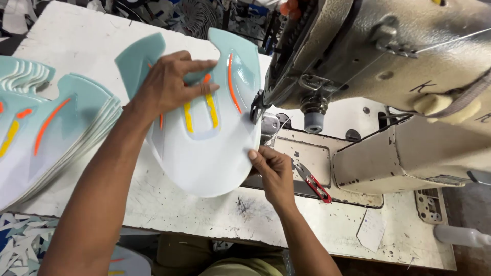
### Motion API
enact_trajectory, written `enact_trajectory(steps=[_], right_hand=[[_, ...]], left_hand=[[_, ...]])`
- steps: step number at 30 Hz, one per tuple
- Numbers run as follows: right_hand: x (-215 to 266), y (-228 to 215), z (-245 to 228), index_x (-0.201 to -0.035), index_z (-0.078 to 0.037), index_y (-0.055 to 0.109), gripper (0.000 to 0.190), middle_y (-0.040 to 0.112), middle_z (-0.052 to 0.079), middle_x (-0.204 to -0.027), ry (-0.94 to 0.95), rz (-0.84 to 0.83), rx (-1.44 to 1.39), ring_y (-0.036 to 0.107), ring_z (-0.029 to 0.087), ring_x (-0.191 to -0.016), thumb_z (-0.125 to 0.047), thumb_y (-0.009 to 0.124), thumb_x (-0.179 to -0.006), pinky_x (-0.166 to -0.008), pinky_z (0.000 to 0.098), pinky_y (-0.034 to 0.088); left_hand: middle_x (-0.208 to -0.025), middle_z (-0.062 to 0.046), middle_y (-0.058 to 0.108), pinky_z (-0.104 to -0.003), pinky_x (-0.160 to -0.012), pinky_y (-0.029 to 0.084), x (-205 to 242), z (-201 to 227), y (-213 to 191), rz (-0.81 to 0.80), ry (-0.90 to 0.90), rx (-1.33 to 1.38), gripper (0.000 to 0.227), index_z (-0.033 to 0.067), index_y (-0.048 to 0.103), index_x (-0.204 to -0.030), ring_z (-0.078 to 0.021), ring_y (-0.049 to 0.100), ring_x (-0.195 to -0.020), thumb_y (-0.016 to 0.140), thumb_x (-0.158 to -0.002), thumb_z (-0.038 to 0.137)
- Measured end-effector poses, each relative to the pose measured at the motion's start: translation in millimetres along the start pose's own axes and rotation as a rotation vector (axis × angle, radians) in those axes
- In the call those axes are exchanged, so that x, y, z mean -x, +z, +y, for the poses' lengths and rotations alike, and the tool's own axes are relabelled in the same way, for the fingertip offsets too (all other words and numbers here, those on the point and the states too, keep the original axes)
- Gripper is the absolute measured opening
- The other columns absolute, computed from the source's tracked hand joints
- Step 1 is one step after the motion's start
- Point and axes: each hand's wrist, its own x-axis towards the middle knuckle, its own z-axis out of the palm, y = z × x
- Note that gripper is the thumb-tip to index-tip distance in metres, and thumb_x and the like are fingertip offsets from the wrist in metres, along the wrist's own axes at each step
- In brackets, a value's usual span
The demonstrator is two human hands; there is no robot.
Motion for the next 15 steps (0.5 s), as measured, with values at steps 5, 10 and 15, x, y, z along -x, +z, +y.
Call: enact_trajectory(steps=[5, 10, 15], right_hand=[[-14.7, 1.8, -11.8, -0.105, 0.003, 0.076, 0.031, 0.076, 0.012, -0.078, 0.04, 0.005, -0.051, 0.073, 0.016, -0.063, -0.026, 0.067, -0.097, -0.058, 0.0294, 0.062], [-21.7, 0.0, -7.6, -0.101, 0.004, 0.076, 0.03, 0.077, 0.013, -0.078, 0.043, 0.009, -0.042, 0.076, 0.019, -0.065, -0.025, 0.068, -0.097, -0.057, 0.0311, 0.065], [-22.4, 6.7, -13.3, -0.096, 0.001, 0.075, 0.028, 0.078, 0.014, -0.077, 0.042, 0.018, -0.03, 0.08, 0.02, -0.07, -0.025, 0.067, -0.097, -0.056, 0.0309, 0.066]], left_hand=[[-0.084, -0.008, 0.063, -0.04, -0.067, 0.051, -24.3, -22.2, 1.8, 0.011, 0.019, -0.003, 0.055, 0.0167, 0.077, -0.126, -0.0233, 0.062, -0.076, 0.086, -0.084, 0.05], [-0.087, -0.01, 0.067, -0.04, -0.068, 0.052, -31.4, -49.0, 5.9, 0.04, 0.04, -0.046, 0.052, 0.0143, 0.079, -0.124, -0.0235, 0.064, -0.076, 0.089, -0.086, 0.048], [-0.101, -0.011, 0.073, -0.039, -0.079, 0.056, -18.3, -54.4, -8.7, 0.121, 0.127, -0.059, 0.051, 0.0104, 0.077, -0.129, -0.023, 0.069, -0.089, 0.09, -0.092, 0.042]])
